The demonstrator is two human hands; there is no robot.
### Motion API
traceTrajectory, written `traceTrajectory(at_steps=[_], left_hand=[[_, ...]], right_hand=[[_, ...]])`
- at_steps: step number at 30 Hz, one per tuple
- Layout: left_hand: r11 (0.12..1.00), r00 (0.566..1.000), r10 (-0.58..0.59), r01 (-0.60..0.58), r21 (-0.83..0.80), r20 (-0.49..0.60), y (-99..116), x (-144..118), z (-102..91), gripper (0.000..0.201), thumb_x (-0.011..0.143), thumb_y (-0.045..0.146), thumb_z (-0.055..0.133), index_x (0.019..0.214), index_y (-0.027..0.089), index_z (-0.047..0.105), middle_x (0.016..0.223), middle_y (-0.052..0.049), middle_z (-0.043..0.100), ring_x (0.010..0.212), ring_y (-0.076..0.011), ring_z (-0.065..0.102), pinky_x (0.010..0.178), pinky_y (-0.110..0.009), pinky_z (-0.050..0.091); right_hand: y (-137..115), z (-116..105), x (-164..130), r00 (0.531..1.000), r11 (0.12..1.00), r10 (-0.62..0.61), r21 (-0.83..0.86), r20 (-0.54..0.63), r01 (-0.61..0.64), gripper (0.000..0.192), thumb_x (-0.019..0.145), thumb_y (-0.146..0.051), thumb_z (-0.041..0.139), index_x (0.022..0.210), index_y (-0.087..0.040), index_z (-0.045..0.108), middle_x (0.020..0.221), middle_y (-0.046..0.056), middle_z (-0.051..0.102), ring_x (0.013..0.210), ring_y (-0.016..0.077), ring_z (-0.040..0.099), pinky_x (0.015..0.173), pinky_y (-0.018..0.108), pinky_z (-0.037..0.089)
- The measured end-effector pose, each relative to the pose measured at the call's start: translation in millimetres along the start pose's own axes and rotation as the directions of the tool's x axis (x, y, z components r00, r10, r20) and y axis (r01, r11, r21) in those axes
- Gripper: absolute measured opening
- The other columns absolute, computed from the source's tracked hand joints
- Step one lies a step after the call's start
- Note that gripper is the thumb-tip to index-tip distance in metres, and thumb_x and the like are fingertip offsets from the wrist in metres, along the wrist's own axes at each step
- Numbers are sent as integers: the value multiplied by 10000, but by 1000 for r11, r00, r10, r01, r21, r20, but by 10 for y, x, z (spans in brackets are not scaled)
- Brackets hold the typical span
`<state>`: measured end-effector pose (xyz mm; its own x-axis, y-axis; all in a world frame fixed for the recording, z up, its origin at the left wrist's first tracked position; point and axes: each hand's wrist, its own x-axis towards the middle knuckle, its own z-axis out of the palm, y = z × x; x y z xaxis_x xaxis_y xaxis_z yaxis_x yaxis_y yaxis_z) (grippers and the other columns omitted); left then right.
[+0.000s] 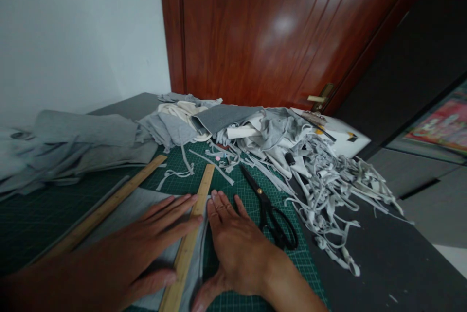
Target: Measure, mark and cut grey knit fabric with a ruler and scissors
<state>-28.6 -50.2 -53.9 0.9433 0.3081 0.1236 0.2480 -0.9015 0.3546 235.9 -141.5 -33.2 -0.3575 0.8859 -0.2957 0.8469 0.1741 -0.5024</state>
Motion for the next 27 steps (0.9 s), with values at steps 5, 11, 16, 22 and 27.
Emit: traceTrajectory(at_steps=[5,11,16,22,27], left_hand=[[1000,999,-23,24,-10,30,54,30,-2,778,989,453,727,1687,358,398,1812,-87,237,1662,-393,215,1337,-637,271],[1000,998,-28,28,2,58,88,97,-32,802,973,440,739,1688,326,393,1810,-112,243,1668,-387,197,1344,-639,253],[1000,994,-29,30,-9,107,61,148,-62,837,933,459,767,1671,273,417,1806,-165,221,1672,-395,171,1332,-674,243],[994,993,-45,56,-93,113,22,304,-122,909,767,445,912,1575,276,530,1800,-150,295,1671,-415,200,1342,-663,218],[992,995,-28,39,-118,92,36,464,-203,793,674,529,947,1356,228,675,1684,-188,487,1617,-446,348,1293,-647,340]], right_hand=[[-11,4,10,1000,1000,-13,-7,-3,13,1677,577,-903,870,1719,-28,8,1784,249,-81,1679,402,-69,1360,553,-58],[10,8,15,1000,1000,-17,-11,-10,17,1674,577,-885,885,1723,-16,28,1793,255,-35,1683,418,-36,1366,577,-21],[32,20,20,1000,1000,-27,-12,-15,27,1658,581,-847,913,1732,-41,32,1797,239,-31,1682,430,-34,1368,596,-2],[25,19,22,999,1000,-26,-16,-23,26,1666,569,-820,939,1740,-63,27,1802,243,-25,1681,444,-24,1368,604,4],[33,8,17,1000,1000,-23,-2,-13,23,1669,557,-820,944,1741,-68,38,1801,239,-27,1684,429,-14,1369,597,0]])
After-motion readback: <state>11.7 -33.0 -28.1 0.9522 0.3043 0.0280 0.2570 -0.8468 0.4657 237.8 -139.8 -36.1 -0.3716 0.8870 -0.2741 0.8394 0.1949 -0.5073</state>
